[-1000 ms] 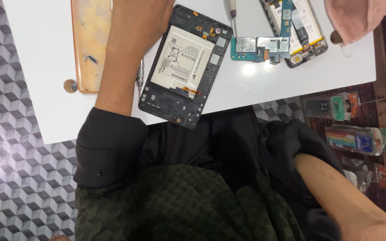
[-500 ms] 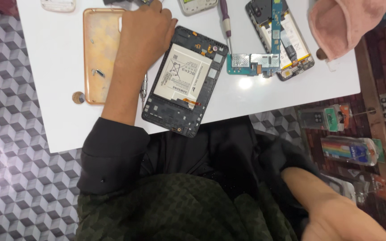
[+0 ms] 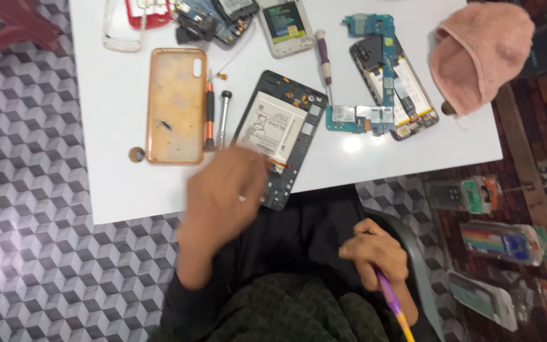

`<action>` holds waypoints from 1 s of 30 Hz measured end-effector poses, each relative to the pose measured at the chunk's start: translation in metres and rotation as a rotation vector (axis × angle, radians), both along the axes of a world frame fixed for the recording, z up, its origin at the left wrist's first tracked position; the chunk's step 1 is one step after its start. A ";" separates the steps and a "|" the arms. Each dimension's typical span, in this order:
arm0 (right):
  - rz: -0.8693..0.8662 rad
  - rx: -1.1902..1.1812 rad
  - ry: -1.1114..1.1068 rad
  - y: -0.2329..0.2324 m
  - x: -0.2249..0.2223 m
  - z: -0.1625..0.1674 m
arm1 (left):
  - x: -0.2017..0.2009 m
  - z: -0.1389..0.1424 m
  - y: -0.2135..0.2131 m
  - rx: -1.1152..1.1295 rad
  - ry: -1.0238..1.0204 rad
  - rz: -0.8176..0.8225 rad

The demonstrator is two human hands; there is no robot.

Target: The person disassembles a smartphone, removes the motherboard, and cleans the internal frame with a brush. They then reinsert the motherboard and secure it with screws.

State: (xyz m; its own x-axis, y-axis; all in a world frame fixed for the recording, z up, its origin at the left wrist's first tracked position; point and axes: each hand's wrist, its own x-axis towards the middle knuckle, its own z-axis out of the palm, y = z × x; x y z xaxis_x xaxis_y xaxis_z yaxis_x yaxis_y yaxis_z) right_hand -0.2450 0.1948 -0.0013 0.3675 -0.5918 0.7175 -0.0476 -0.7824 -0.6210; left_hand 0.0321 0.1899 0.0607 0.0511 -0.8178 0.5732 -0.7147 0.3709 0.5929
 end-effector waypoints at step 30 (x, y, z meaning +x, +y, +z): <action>-0.275 0.443 0.574 -0.006 -0.033 0.037 | -0.027 -0.156 0.070 0.441 1.133 -0.176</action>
State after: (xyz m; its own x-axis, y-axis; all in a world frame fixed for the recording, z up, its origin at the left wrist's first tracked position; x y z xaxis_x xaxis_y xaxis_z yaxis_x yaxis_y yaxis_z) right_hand -0.2778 0.1886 0.0354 0.4086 -0.9028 0.1341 -0.6131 -0.3803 -0.6924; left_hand 0.0054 0.2601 -0.0952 0.2097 -0.9765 -0.0504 0.3254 0.0210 0.9453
